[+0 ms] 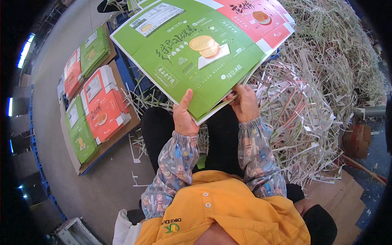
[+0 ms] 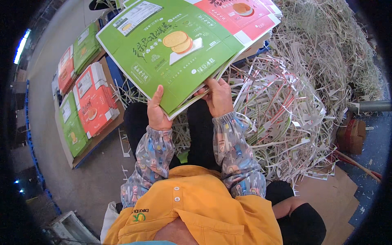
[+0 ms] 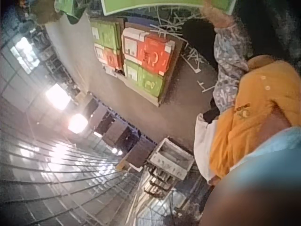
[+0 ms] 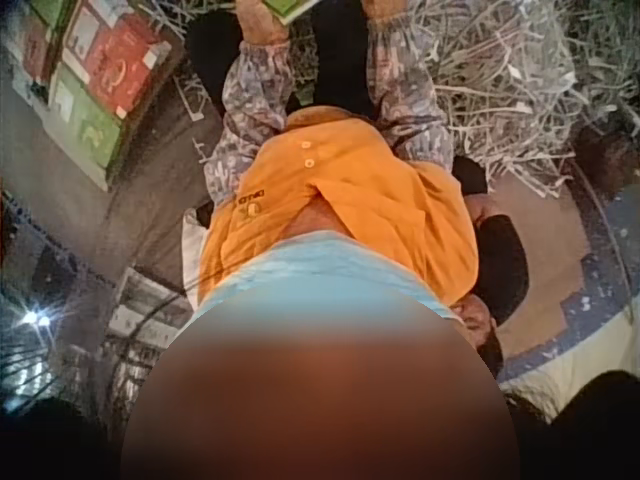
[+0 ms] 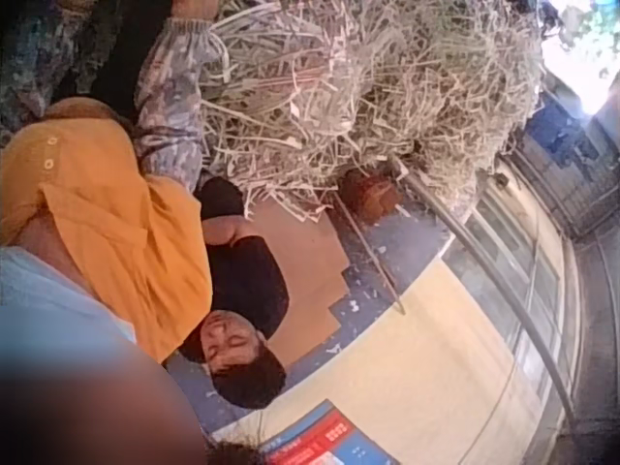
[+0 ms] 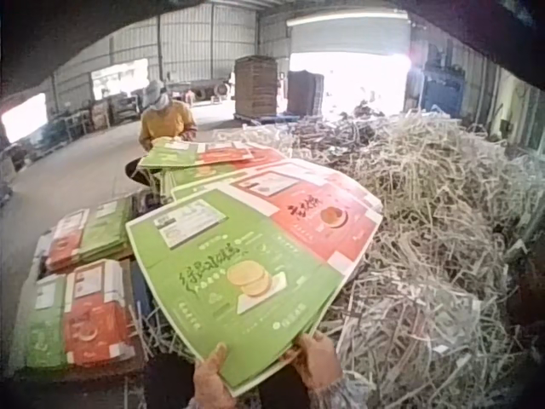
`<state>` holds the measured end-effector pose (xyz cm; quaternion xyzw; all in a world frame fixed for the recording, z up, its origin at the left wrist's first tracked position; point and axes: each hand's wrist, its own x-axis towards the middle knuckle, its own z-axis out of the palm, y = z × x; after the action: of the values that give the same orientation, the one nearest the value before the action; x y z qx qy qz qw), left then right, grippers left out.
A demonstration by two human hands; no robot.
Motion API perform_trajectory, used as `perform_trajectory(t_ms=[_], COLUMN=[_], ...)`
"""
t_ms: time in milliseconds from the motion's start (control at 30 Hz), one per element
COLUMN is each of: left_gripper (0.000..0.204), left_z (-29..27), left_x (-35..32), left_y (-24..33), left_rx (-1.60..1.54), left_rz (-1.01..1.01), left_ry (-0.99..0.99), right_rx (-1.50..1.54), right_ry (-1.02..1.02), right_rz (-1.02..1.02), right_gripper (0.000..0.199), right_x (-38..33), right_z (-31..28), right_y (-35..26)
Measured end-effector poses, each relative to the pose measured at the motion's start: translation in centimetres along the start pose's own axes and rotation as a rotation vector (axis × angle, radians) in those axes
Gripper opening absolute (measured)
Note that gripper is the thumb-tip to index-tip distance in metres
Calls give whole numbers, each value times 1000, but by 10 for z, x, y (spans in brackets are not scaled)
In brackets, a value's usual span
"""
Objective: The recorder is sorting and inspecting flattened paper product boxes, removing plastic strips, and stacking them on a pallet.
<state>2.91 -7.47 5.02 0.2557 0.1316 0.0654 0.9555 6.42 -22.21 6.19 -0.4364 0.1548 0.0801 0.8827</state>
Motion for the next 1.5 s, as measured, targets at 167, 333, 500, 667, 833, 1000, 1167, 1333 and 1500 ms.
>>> perform_trajectory(t_ms=[167, 333, 500, 667, 833, 1000, 1167, 1333, 1500], left_gripper=[37, 38, 38, 38, 43, 43, 41, 42, 43], left_z=[1, -4, -3, -3, -8, -9, -4, 0, 3], left_x=[1, 3, 3, 4, 7, 9, 7, 5, 3], left_y=[-4, -5, -4, -6, -9, -5, -4, -1, 0], left_rx=[-24, -36, -26, -26, -29, 26, -66, -56, -58], left_rz=[7, -6, 1, 38, 24, 21, -29, -55, -87], left_ry=[14, 10, -6, -21, -77, -84, -105, -92, -124], right_rx=[-170, -5, 85, 162, 175, 517, 402, 417, 113], right_ry=[58, -41, -133, -341, -346, -281, -349, -164, -109], right_rz=[-87, -36, 19, -19, -3, 44, 32, 69, -175], right_gripper=[10, 11, 11, 13, 15, 6, 8, 12, 30], right_x=[-4, -3, -2, -2, 0, 3, 6, 2, 7], right_z=[0, -11, -18, -20, -26, -21, -27, -14, -7], right_y=[-2, 2, 2, 0, 4, 16, 15, 9, 14])
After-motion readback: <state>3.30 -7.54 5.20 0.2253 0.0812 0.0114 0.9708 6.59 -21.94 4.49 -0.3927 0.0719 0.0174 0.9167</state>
